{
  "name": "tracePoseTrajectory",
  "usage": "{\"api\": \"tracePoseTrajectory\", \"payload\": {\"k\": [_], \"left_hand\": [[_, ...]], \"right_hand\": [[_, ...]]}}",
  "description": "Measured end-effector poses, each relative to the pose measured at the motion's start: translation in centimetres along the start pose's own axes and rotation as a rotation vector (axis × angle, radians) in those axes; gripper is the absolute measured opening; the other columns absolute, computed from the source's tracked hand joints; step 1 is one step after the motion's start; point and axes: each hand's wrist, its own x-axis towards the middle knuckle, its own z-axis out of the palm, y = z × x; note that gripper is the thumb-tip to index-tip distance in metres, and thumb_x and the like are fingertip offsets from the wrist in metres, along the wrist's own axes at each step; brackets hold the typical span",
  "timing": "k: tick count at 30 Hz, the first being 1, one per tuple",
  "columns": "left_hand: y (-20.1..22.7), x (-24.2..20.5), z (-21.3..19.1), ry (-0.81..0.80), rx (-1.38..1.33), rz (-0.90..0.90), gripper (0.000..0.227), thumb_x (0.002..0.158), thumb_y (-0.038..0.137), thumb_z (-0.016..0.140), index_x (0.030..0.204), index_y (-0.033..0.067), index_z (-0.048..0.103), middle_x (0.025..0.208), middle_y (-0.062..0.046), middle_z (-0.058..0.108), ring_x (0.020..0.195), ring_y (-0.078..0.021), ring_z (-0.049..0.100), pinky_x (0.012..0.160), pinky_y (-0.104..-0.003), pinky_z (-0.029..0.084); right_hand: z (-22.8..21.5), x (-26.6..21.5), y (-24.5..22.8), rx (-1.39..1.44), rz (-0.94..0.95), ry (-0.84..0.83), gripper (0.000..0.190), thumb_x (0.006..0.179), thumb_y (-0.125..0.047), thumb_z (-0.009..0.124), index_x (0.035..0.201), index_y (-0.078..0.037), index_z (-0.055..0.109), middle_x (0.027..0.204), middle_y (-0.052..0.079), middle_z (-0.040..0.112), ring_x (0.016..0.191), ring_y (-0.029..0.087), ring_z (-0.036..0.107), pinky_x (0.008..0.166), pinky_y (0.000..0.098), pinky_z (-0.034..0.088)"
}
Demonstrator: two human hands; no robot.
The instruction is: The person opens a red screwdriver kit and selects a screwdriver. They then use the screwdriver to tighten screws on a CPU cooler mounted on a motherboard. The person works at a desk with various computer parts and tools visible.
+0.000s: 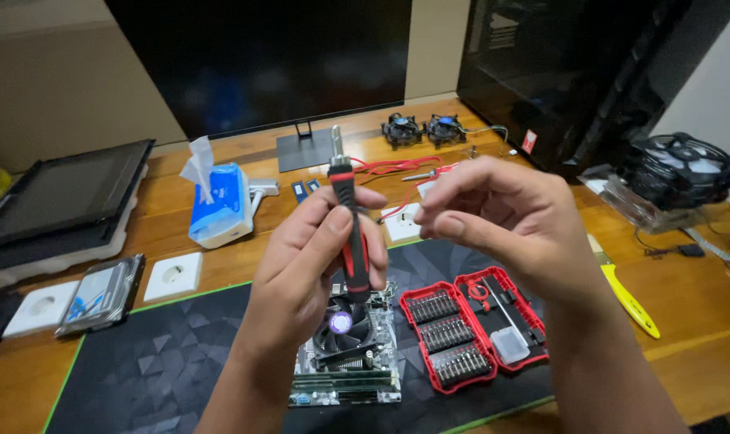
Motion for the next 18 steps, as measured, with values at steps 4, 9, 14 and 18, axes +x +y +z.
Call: {"api": "tracePoseTrajectory", "payload": {"k": [4, 9, 14, 18], "left_hand": [[0.1, 0.1, -2.3, -0.046, 0.145, -0.061, 0.035, 0.113, 0.028, 0.048, 0.134, 0.0005, 0.056, 0.097, -0.019, 0.075, 0.079, -0.0238, 0.072, 0.072, -0.032, 0.060], [1.2, 0.1, -3.3, -0.152, 0.330, -0.062, 0.032, 0.113, 0.030, 0.048, 0.126, 0.0040, 0.061, 0.098, -0.007, 0.072, 0.091, -0.0142, 0.068, 0.078, -0.028, 0.057], [1.3, 0.0, -3.5, -0.161, 0.397, -0.137, 0.035, 0.111, 0.031, 0.050, 0.127, 0.0041, 0.065, 0.093, -0.007, 0.072, 0.087, -0.0139, 0.067, 0.080, -0.028, 0.054], [1.0, 0.1, -3.5, -0.225, 0.516, -0.157, 0.037, 0.112, 0.031, 0.045, 0.129, 0.0072, 0.066, 0.089, -0.002, 0.070, 0.078, -0.0122, 0.068, 0.072, -0.027, 0.052]], "right_hand": [[2.7, 1.6, -1.2, -0.085, 0.038, 0.002, 0.017, 0.098, -0.004, 0.074, 0.112, 0.004, 0.073, 0.102, 0.013, 0.077, 0.092, 0.018, 0.077, 0.087, 0.0261, 0.066], [4.8, 2.6, -0.3, -0.179, 0.041, -0.068, 0.021, 0.100, -0.005, 0.074, 0.121, 0.002, 0.071, 0.107, 0.010, 0.075, 0.097, 0.015, 0.074, 0.087, 0.0252, 0.066], [4.6, 2.6, 1.7, -0.081, 0.119, -0.039, 0.018, 0.101, -0.008, 0.074, 0.115, 0.002, 0.070, 0.091, 0.009, 0.073, 0.079, 0.014, 0.071, 0.076, 0.0250, 0.064], [3.8, 2.5, 2.6, -0.015, 0.126, -0.002, 0.015, 0.100, -0.008, 0.076, 0.111, 0.001, 0.070, 0.089, 0.008, 0.070, 0.074, 0.013, 0.067, 0.072, 0.0239, 0.060]]}}
